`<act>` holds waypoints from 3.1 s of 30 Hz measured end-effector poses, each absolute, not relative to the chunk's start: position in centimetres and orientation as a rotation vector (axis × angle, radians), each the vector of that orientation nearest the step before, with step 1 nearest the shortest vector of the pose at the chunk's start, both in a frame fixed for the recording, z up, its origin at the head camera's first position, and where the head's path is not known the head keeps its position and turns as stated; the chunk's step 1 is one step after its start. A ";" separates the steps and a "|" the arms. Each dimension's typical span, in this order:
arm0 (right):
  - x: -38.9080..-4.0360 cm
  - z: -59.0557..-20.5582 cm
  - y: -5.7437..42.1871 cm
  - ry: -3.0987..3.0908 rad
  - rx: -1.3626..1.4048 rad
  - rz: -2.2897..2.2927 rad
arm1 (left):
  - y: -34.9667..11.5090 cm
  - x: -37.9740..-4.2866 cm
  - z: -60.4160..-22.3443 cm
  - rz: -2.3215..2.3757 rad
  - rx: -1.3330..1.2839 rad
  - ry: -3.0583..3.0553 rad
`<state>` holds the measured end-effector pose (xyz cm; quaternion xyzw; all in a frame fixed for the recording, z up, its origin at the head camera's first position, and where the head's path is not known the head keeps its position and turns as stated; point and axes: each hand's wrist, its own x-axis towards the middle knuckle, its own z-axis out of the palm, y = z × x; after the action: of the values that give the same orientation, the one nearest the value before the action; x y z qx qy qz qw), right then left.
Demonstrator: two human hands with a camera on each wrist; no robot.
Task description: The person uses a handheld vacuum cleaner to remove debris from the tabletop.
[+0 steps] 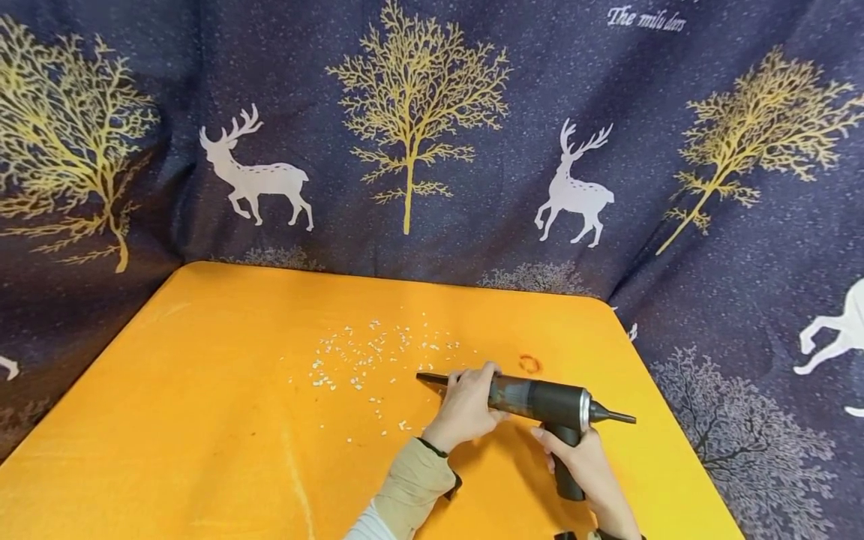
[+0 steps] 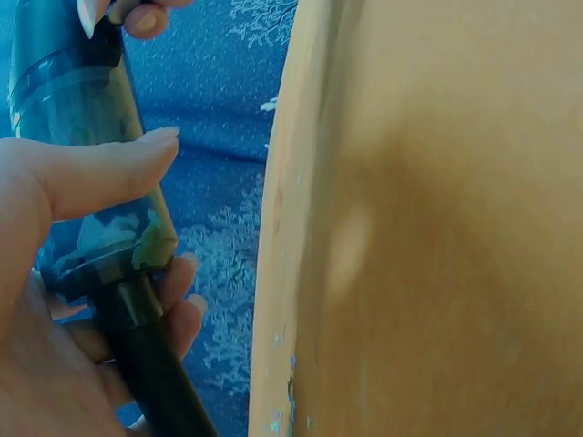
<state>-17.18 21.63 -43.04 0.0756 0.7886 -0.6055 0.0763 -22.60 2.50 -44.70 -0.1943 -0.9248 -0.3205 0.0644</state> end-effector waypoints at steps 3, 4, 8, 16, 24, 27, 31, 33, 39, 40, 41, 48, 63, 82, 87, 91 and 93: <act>-16.9 -42.5 22.4 2.390 0.226 -1.786 | 3.3 -22.2 -44.7 -0.924 -0.621 -2.769; -16.8 -42.3 22.7 2.395 0.228 -1.774 | 3.5 -22.0 -44.7 -0.906 -0.634 -2.765; -16.1 -41.7 23.7 2.376 0.275 -1.721 | 4.0 -21.1 -44.6 -0.838 -0.653 -2.785; -13.9 -42.2 23.3 2.293 0.391 -1.711 | 3.3 -19.1 -43.8 -0.714 -0.700 -2.820; -13.6 -41.5 24.5 2.159 0.184 -1.767 | 3.7 -17.6 -41.3 -0.781 -0.559 -2.959; -13.9 -41.3 25.1 2.165 0.133 -1.722 | 4.1 -17.3 -40.9 -0.819 -0.501 -2.992; -14.2 -41.4 24.5 2.211 0.114 -1.636 | 3.6 -17.2 -40.9 -0.795 -0.437 -3.047; -14.6 -41.3 24.0 2.231 0.096 -1.585 | 3.1 -17.2 -41.1 -0.795 -0.409 -3.062; -14.8 -41.2 22.7 2.282 0.100 -1.521 | 2.0 -17.3 -41.7 -0.762 -0.430 -3.029; -14.7 -41.2 22.4 2.288 0.108 -1.520 | 1.8 -17.3 -41.8 -0.756 -0.438 -3.027; -14.7 -41.3 22.1 2.289 0.113 -1.526 | 1.6 -17.3 -41.9 -0.746 -0.444 -3.025; -14.7 -41.8 21.9 2.277 0.154 -1.585 | 1.5 -17.6 -41.9 -0.742 -0.454 -3.007; -14.5 -42.1 22.1 2.263 0.164 -1.513 | 1.6 -16.9 -41.8 -0.731 -0.447 -3.035; -14.5 -42.2 20.3 2.231 0.119 -1.545 | 0.0 -16.7 -41.8 -0.710 -0.362 -3.117; -14.8 -42.3 19.6 2.245 0.132 -1.562 | -0.5 -16.9 -41.6 -0.698 -0.356 -3.094; -14.9 -42.5 19.0 2.271 0.115 -1.593 | -0.9 -17.1 -41.6 -0.707 -0.362 -3.072; -14.9 -42.5 18.7 2.279 0.121 -1.603 | -1.1 -17.2 -41.7 -0.724 -0.368 -3.066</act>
<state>-14.86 18.72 -42.52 0.0427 0.8046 -0.5658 0.1752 -17.22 -1.13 -41.67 -0.1160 -0.9666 -0.2281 -0.0152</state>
